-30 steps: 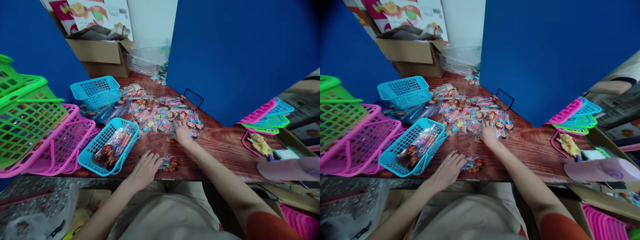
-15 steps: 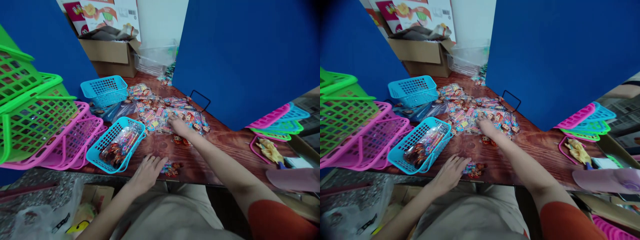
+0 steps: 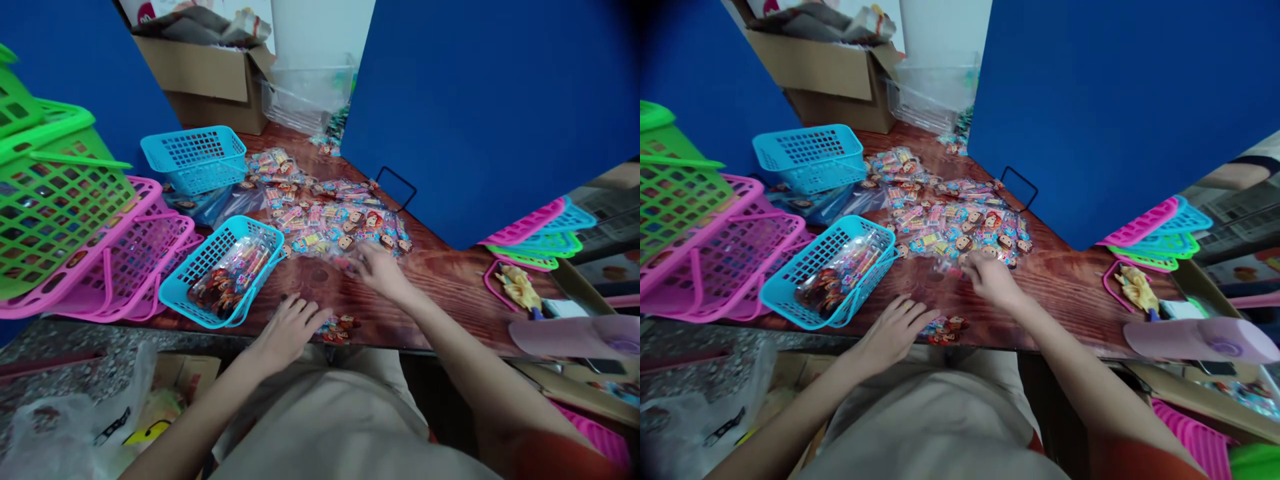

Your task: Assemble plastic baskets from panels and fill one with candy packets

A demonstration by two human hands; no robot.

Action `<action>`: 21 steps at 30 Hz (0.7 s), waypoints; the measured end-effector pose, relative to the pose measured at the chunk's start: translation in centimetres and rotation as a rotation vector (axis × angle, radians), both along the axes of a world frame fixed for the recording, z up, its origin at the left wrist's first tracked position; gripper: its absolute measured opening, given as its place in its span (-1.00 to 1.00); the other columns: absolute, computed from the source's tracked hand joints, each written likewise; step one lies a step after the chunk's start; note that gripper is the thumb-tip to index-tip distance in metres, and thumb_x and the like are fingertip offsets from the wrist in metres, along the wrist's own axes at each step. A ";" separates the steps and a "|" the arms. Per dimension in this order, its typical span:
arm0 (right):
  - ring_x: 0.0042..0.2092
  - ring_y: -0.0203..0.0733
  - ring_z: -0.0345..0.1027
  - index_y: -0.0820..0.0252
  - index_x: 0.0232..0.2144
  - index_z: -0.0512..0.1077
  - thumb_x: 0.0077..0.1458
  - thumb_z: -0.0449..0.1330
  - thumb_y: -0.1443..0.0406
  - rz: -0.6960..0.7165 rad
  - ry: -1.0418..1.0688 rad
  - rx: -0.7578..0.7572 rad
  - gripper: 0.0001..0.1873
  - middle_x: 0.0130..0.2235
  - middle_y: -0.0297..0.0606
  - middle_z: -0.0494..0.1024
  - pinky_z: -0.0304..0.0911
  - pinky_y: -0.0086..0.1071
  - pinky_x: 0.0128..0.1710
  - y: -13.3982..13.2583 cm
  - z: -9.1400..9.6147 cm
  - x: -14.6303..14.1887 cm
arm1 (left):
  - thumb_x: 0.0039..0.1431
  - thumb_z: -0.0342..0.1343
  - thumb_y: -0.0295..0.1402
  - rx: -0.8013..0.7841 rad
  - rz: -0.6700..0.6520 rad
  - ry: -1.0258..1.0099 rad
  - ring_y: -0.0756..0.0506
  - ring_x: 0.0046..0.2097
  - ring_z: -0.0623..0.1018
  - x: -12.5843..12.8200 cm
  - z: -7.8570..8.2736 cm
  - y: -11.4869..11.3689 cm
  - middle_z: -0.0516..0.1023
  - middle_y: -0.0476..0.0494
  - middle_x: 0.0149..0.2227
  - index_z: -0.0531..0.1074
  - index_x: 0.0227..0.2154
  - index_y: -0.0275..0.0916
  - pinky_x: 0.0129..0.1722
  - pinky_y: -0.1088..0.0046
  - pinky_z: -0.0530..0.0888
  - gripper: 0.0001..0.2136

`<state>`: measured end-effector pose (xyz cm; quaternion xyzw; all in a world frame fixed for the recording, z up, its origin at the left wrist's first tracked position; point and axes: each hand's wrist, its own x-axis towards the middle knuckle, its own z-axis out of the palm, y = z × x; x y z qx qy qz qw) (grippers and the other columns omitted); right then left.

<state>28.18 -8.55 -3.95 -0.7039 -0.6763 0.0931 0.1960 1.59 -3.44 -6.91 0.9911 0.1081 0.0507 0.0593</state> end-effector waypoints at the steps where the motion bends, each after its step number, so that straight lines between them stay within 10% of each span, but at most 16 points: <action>1: -0.14 -0.08 0.33 0.19 -0.33 0.38 0.23 0.03 0.30 -0.041 -0.012 0.076 -0.85 -0.19 -0.10 0.47 0.23 -0.28 -0.12 1.5 0.1 -0.1 | 0.08 -0.05 -0.63 0.001 0.002 0.002 -0.18 0.01 0.38 0.1 -0.1 0.0 0.40 -0.13 0.00 0.14 0.20 -0.14 0.22 0.11 0.19 -0.40; 8: 0.10 0.10 0.14 0.24 -0.15 0.45 0.23 0.04 0.31 -0.124 -0.238 -0.067 -0.77 0.07 0.03 0.38 0.15 -0.10 0.07 8.6 -3.1 -1.5 | 0.08 -0.01 -0.61 0.032 -0.011 0.002 -0.18 0.02 0.37 0.2 -0.5 0.1 0.39 -0.14 0.02 0.14 0.21 -0.16 0.22 0.11 0.19 -0.40; 15: 0.01 0.00 0.23 0.22 -0.23 0.43 0.26 0.00 0.36 0.216 -0.164 0.025 -0.80 0.02 -0.07 0.46 0.20 -0.12 0.05 0.2 -5.6 0.7 | 0.11 -0.01 -0.59 0.052 -0.019 -0.021 -0.18 0.01 0.38 -0.4 -0.2 0.1 0.40 -0.12 0.01 0.14 0.21 -0.15 0.21 0.13 0.19 -0.42; 21: -0.07 -0.03 0.34 0.18 -0.39 0.36 0.22 0.04 0.35 0.196 -0.010 -0.031 -0.85 -0.14 -0.05 0.49 0.27 -0.17 -0.10 -5.0 -1.7 3.8 | 0.13 -0.02 -0.58 0.066 -0.055 -0.063 -0.18 -0.02 0.40 -0.3 -0.3 0.4 0.43 -0.13 -0.04 0.17 0.18 -0.19 0.18 0.15 0.22 -0.47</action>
